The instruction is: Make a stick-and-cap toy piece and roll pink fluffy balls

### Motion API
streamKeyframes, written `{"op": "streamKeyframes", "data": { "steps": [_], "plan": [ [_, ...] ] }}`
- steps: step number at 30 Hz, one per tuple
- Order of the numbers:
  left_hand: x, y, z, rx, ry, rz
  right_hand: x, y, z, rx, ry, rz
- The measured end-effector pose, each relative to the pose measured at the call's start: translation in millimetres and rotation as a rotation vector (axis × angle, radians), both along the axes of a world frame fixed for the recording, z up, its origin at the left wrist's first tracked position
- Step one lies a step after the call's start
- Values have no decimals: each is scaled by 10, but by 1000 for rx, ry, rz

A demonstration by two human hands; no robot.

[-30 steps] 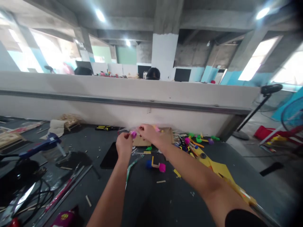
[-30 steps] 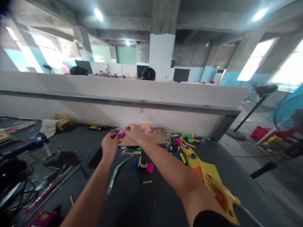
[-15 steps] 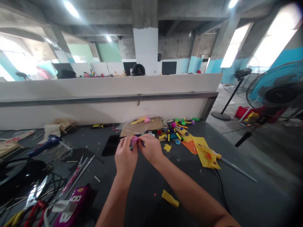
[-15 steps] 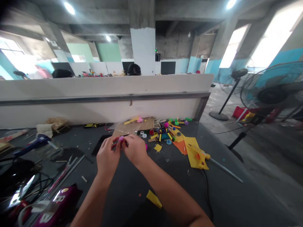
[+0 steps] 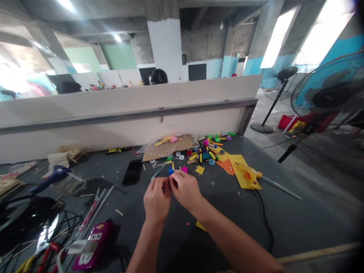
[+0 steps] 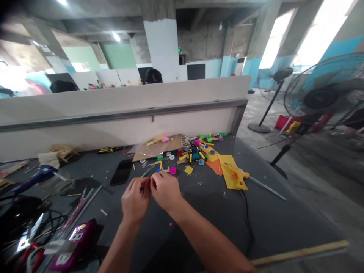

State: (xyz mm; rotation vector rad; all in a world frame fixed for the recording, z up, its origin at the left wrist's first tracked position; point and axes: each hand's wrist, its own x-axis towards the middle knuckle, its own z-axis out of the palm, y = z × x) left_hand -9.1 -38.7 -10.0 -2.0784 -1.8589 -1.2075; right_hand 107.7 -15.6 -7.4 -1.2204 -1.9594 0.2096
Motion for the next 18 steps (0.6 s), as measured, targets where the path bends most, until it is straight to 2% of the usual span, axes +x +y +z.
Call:
{"op": "streamKeyframes", "data": {
  "steps": [9, 14, 18],
  "plan": [
    [85, 93, -174, 86, -193, 102, -156, 62, -74, -125, 331, -66],
    [142, 109, -246, 27, -331, 189, -257, 100, -142, -295, 527, -93],
    [121, 118, -200, -93, -562, 222, -268, 87, -152, -389, 704, -73]
  ]
}}
